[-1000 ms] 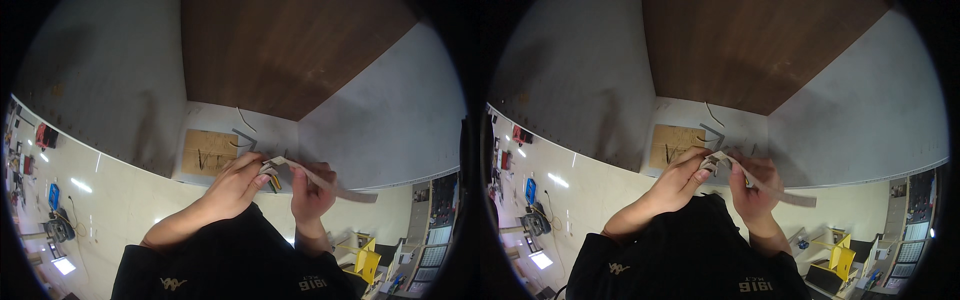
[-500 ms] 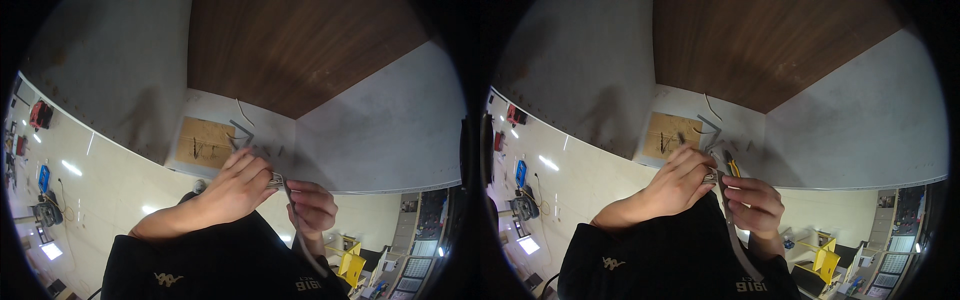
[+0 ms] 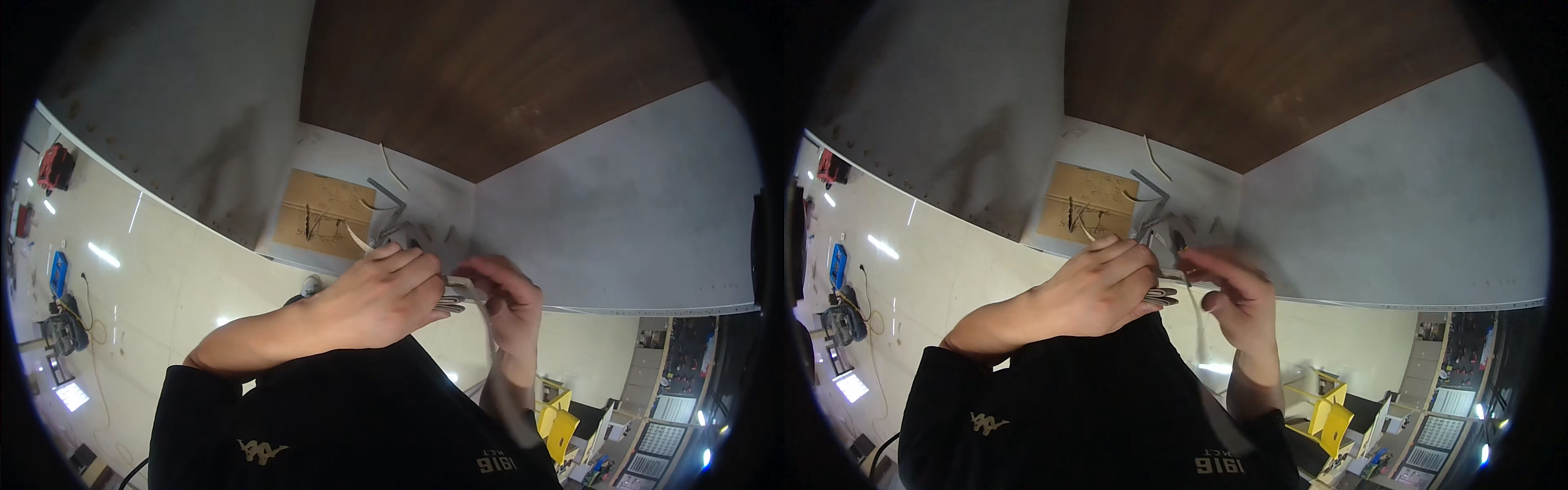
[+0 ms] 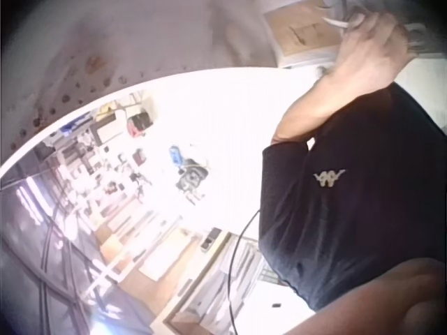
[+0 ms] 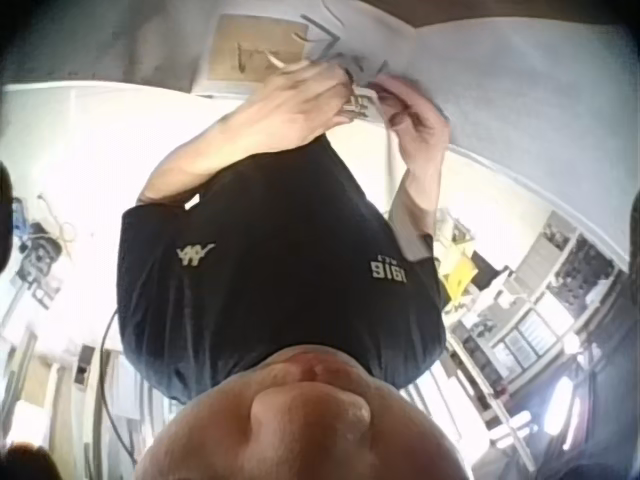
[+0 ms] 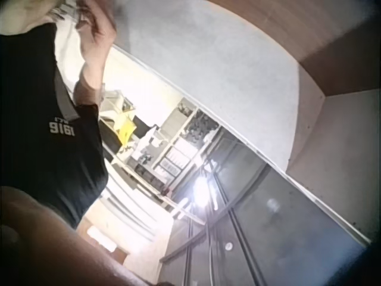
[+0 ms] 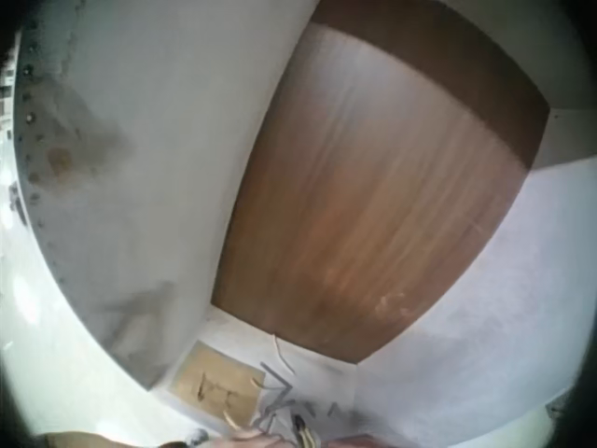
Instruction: The person assembles several thin metal strips into a layered stack. They repeatedly pick up individual strips, align them, and use pliers to press and secure the stack. The process continues with incremental additions and adjustments to the stack.
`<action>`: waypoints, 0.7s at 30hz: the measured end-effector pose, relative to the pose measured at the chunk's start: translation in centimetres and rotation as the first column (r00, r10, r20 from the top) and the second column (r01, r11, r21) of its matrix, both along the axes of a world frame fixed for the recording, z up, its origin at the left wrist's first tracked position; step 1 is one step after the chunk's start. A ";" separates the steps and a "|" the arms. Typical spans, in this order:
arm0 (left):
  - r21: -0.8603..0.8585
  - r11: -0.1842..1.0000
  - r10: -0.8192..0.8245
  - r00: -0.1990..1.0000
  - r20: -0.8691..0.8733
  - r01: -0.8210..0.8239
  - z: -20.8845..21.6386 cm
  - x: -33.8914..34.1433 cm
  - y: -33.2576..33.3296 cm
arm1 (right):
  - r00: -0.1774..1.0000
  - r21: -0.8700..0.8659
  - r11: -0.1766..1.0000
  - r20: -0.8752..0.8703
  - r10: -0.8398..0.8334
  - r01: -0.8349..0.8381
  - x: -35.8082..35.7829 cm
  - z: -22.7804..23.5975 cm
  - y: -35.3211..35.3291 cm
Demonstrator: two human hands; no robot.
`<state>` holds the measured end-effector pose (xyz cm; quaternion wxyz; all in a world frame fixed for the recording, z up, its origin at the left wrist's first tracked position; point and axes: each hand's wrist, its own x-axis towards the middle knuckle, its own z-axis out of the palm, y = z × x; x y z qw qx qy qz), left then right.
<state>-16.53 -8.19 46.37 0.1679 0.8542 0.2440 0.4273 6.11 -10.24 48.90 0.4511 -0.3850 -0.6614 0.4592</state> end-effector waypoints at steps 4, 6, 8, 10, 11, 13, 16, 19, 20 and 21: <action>-0.009 0.999 0.042 0.996 -0.072 -0.043 0.4 0.0 -0.2 | 0.996 -0.172 0.981 -0.028 0.081 -0.085 -0.8 0.7 -0.4; 0.027 0.995 0.103 0.992 -0.077 -0.101 0.3 0.3 -0.1 | 0.995 -0.146 0.985 -0.053 0.086 -0.093 -1.0 0.4 -0.2; 0.048 0.989 0.146 0.984 -0.101 -0.142 0.1 0.5 -0.2 | 0.997 -0.149 0.986 0.023 0.076 -0.072 -0.8 0.5 -0.3; 0.055 0.985 0.168 0.976 -0.139 -0.162 -0.1 0.7 -0.5 | 0.993 -0.169 0.986 0.116 0.024 -0.004 -0.8 0.6 -0.7; 0.084 0.981 0.187 0.969 -0.164 -0.175 -0.1 0.8 -0.6 | 0.986 -0.177 0.984 0.164 -0.002 0.032 -0.8 0.7 -0.8; 0.143 0.969 0.230 0.947 -0.225 -0.202 0.3 1.2 -0.7 | 0.973 -0.020 0.999 0.229 -0.035 0.040 -1.2 0.9 -0.4; 0.187 0.954 0.278 0.923 -0.264 -0.234 1.3 1.1 -0.2 | 0.961 0.081 0.994 0.264 -0.087 0.068 -2.0 1.5 0.5; 0.261 0.944 0.276 0.919 -0.281 -0.204 1.3 1.1 0.4 | 0.961 0.168 0.979 0.230 -0.154 0.117 -2.2 1.0 0.3; 0.267 0.947 0.260 0.914 -0.310 -0.178 1.4 1.1 0.5 | 0.961 0.205 0.969 0.210 -0.178 0.134 -2.2 0.6 0.3; 0.268 0.951 0.244 0.909 -0.339 -0.155 1.7 1.0 0.5 | 0.955 0.245 0.959 0.220 -0.198 0.143 -2.2 0.3 0.2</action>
